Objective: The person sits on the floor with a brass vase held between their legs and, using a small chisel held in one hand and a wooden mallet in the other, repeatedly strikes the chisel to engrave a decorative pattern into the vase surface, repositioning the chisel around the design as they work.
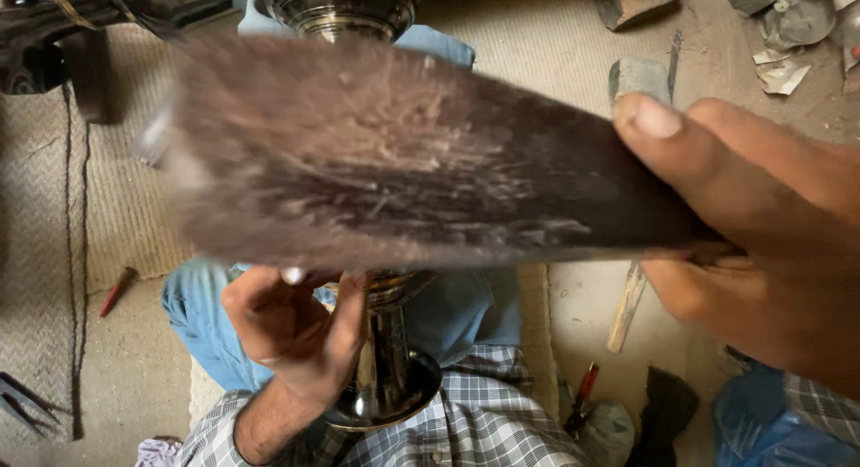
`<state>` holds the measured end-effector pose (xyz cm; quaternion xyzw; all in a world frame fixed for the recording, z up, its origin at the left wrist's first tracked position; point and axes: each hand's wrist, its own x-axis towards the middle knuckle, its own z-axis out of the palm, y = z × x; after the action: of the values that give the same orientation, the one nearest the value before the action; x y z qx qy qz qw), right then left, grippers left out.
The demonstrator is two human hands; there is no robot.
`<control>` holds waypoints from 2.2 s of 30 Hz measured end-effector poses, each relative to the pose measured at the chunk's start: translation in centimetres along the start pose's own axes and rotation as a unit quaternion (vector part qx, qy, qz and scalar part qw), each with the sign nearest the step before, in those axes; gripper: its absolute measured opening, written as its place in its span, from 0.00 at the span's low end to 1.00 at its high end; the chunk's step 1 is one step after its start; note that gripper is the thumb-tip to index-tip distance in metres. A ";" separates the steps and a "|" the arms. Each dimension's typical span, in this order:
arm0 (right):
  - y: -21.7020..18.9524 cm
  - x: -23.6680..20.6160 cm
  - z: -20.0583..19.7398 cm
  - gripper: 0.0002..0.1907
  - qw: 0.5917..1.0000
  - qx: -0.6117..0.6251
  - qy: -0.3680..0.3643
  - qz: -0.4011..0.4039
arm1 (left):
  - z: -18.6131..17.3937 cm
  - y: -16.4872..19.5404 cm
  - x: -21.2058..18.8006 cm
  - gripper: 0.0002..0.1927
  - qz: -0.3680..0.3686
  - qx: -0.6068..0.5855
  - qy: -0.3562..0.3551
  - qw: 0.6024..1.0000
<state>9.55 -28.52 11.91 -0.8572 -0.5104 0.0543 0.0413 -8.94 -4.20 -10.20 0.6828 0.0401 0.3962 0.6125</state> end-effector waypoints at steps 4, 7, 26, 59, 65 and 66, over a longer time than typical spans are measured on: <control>-0.9 1.4 -0.8 0.53 0.994 -0.062 -0.013 -0.094 | -1.0 -1.7 -1.2 0.51 0.062 0.057 0.002 0.996; -1.2 1.8 -1.2 0.53 0.988 -0.117 -0.039 -0.093 | -0.9 -1.9 -0.7 0.47 0.094 0.040 -0.020 0.995; 0.6 -3.9 8.8 0.48 0.945 0.227 0.041 0.231 | 0.6 5.0 11.6 0.26 0.007 0.140 -0.344 0.928; -10.4 -8.8 22.9 0.31 0.656 0.427 0.562 0.269 | 6.9 1.0 18.7 0.29 -0.077 -0.108 -0.804 0.579; -8.5 -10.0 22.6 0.23 0.849 0.169 0.385 0.321 | 6.9 1.3 18.4 0.29 -0.082 -0.114 -0.804 0.578; -8.1 -10.3 22.7 0.27 0.880 0.083 0.346 0.314 | 6.6 1.4 18.3 0.30 -0.076 -0.072 -0.801 0.589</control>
<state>-5.46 -33.36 -9.02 -0.9300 -0.1616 -0.1937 0.2672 6.88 0.01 0.41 0.6728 -0.4436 -0.3576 0.4719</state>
